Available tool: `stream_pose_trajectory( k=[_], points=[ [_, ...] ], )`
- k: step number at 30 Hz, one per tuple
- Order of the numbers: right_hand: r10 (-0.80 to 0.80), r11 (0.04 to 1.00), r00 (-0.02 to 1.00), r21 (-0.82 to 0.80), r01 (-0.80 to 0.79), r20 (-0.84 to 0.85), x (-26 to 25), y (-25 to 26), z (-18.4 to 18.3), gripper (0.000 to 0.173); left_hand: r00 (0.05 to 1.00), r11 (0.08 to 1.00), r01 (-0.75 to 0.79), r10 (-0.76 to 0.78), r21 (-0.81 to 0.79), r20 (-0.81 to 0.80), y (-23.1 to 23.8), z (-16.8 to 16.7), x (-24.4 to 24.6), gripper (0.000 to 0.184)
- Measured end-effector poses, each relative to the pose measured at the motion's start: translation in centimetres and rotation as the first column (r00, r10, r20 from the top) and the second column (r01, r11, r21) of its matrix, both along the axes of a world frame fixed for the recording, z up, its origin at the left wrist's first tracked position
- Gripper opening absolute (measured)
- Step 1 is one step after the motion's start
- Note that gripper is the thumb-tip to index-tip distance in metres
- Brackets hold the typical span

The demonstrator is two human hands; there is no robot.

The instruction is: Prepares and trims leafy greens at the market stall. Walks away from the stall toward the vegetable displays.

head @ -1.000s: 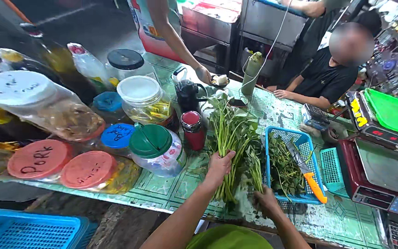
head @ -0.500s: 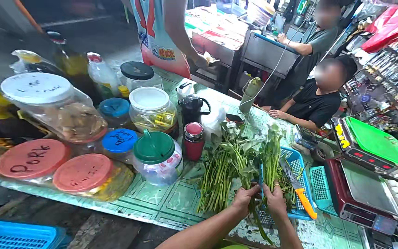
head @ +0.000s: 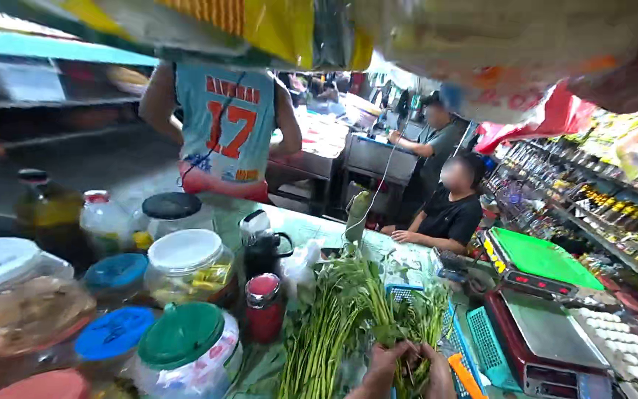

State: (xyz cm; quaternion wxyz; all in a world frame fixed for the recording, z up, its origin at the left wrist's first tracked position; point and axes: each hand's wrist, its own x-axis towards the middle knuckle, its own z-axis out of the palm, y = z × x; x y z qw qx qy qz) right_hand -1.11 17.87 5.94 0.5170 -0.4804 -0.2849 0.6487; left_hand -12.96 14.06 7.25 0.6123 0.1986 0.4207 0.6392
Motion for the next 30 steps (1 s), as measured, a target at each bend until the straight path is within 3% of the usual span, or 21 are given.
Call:
stream_pose_trajectory(
  k=[3, 9, 12, 14, 16, 20, 22, 24, 27, 30],
  points=[
    [-0.118, 0.993, 0.993, 0.001, 0.119, -0.021, 2.7, 2.9, 0.1, 0.026, 0.989, 0.992, 0.097, -0.088, 0.075, -0.115, 0.8, 1.0, 2.0, 0.012],
    [-0.394, 0.919, 0.918, 0.028, 0.393, 0.052, 9.8, 7.7, -0.6, 0.009, 0.946, 0.988, 0.156, -0.142, 0.024, -0.292, 3.1, 0.3, 5.3, 0.01],
    [-0.38, 0.925, 0.908, 0.094, 0.369, 0.178, 11.8, 8.1, -0.5, 0.014, 0.782, 0.956, 0.214, -0.291, -0.2, -0.551, 5.7, -1.2, 4.9, 0.025],
    [-0.312, 0.949, 0.902, 0.132, 0.285, 0.297, 11.8, 7.4, -0.4, 0.023, 0.641, 0.88, 0.221, -0.456, -0.42, -0.618, 7.7, -3.1, 4.3, 0.035],
    [-0.226, 0.973, 0.868, 0.155, 0.174, 0.443, 11.5, 6.7, -0.5, 0.036, 0.619, 0.82, 0.208, -0.533, -0.534, -0.577, 8.4, -4.7, 3.9, 0.04],
    [-0.156, 0.975, 0.683, 0.221, -0.008, 0.713, 10.3, 5.7, 0.9, 0.052, 0.763, 0.815, 0.25, -0.498, -0.523, -0.412, 7.7, -5.3, 3.8, 0.044],
    [-0.182, 0.951, 0.621, 0.296, -0.084, 0.762, 9.1, 5.0, 2.8, 0.054, 0.891, 0.904, 0.198, -0.327, -0.38, -0.314, 7.1, -4.4, 4.5, 0.037],
    [-0.189, 0.912, 0.621, 0.37, -0.176, 0.76, 7.6, 4.3, 4.5, 0.056, 0.986, 0.974, 0.106, -0.129, -0.2, -0.109, 6.4, -3.1, 5.6, 0.025],
    [-0.085, 0.864, 0.602, 0.36, -0.352, 0.794, 4.9, 3.4, 5.9, 0.054, 0.993, 0.998, -0.008, 0.016, -0.068, 0.116, 5.1, -0.9, 6.8, 0.027],
    [0.029, 0.837, 0.447, 0.223, -0.5, 0.894, 2.5, 3.1, 5.0, 0.056, 0.973, 0.996, -0.062, 0.076, -0.071, 0.216, 3.9, -0.9, 7.0, 0.033]
  ],
)
